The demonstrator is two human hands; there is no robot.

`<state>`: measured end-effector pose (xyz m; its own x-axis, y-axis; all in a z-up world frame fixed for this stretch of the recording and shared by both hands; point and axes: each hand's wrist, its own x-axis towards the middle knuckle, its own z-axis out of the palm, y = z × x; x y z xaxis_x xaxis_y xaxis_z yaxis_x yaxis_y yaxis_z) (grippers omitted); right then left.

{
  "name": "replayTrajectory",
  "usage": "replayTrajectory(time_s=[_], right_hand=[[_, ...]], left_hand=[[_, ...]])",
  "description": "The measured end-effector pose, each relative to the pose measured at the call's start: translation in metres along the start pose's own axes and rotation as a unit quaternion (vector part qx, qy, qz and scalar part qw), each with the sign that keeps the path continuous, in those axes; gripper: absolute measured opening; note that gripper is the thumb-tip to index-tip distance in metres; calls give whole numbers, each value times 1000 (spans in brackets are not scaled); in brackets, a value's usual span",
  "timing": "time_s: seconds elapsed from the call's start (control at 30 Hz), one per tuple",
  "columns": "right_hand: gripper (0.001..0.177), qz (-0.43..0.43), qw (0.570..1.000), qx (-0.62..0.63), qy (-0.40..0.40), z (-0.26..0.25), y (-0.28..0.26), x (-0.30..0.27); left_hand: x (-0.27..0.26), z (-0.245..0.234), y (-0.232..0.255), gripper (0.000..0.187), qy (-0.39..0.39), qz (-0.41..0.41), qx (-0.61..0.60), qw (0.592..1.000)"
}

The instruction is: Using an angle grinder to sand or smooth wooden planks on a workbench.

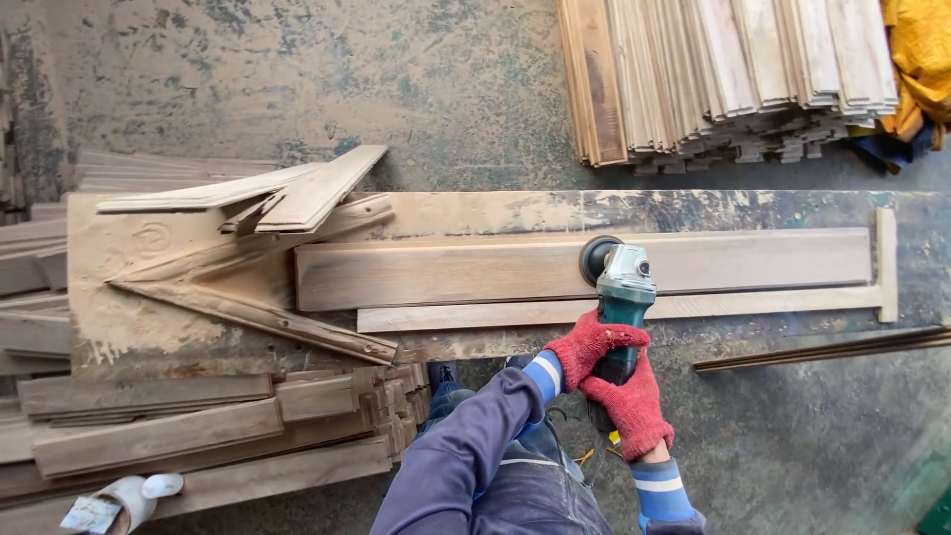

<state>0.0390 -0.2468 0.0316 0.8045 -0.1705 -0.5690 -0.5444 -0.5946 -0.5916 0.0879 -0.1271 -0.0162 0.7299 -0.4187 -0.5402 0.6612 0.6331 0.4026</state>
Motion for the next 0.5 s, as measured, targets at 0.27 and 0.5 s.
replayTrajectory(time_s=[0.27, 0.5], right_hand=[[102, -40, 996, -28, -79, 55, -38, -23], [109, 9, 975, -173, -141, 133, -100, -54]], left_hand=[[-71, -50, 29, 46, 48, 60, -47, 996], [-135, -110, 56, 38, 188, 90, -129, 970]])
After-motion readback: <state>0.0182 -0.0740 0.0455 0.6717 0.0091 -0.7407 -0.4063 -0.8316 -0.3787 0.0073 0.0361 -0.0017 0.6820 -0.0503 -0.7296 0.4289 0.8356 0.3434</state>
